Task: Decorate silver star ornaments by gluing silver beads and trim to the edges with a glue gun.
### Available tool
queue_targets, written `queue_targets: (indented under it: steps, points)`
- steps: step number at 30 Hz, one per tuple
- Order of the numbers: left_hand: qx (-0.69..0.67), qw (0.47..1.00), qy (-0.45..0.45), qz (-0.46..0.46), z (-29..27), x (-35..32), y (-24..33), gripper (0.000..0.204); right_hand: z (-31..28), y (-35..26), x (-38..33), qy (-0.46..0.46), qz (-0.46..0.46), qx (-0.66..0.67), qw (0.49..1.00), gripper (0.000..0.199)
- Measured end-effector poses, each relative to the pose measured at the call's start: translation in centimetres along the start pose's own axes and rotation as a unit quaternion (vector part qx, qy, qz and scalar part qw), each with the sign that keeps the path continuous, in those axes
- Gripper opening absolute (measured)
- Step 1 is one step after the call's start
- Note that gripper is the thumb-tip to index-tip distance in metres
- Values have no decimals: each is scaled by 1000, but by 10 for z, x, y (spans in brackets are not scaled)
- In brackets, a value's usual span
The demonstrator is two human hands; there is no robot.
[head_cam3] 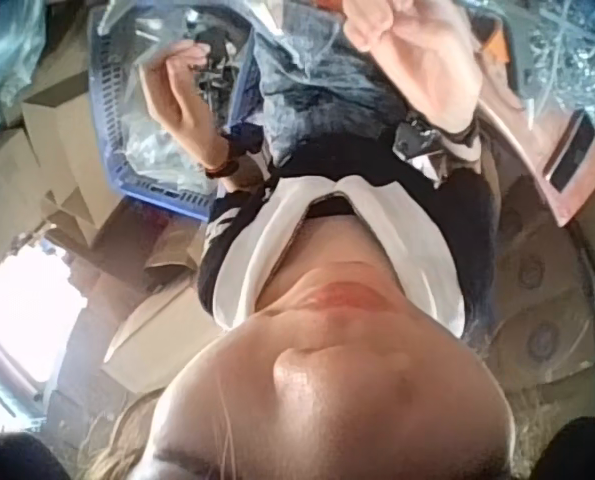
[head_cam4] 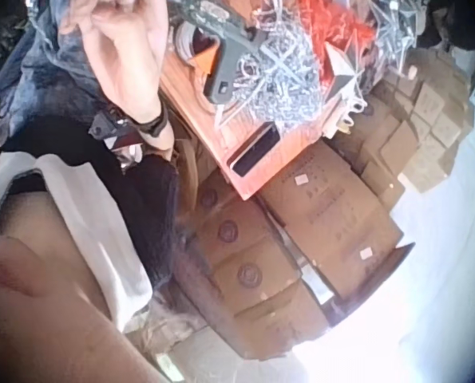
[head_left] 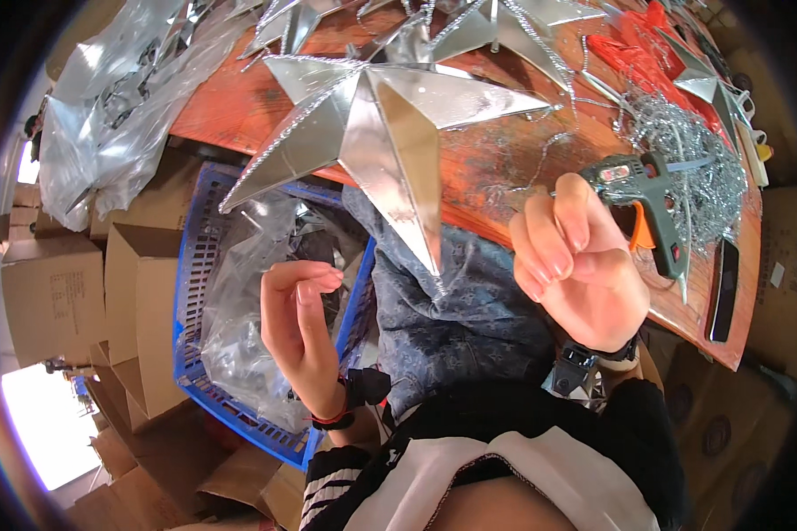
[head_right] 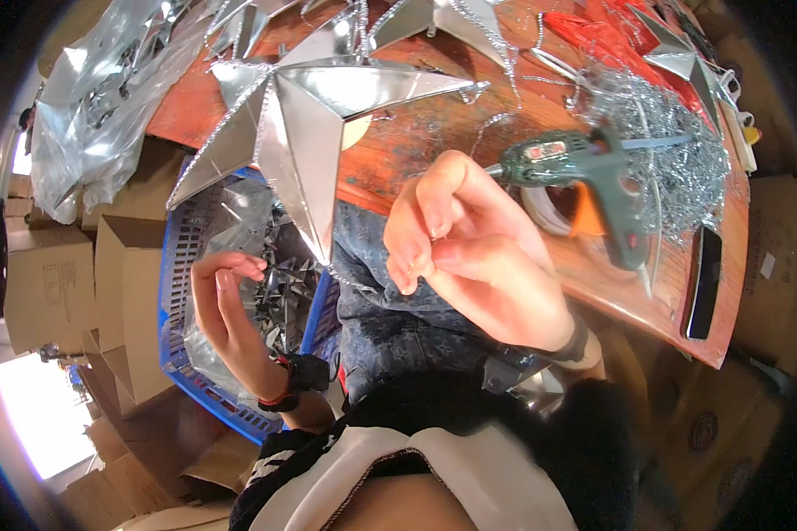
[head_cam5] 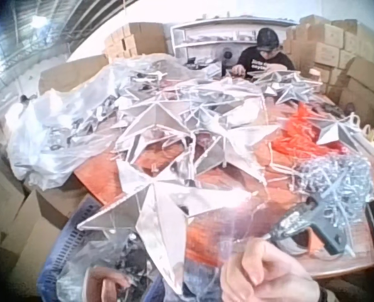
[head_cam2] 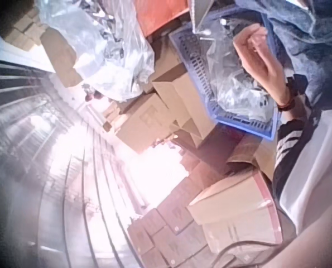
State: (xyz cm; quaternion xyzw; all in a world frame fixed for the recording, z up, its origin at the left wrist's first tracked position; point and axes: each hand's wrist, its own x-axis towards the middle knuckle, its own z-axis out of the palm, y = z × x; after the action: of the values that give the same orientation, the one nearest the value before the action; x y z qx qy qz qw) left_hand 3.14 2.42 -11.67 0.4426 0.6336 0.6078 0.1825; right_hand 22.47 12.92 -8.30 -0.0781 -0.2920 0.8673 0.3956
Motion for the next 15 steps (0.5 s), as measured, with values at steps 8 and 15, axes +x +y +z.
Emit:
queue_targets:
  steps: [8,15]
  points:
    - [-71,978,-194,-26,29,-6,-17,37,-17,-14,-22,-29,-71,-34,997,13]
    - [41,953,43,298,39,-6,22,16,-18,-10,-34,-36,-92,-122,988,19]
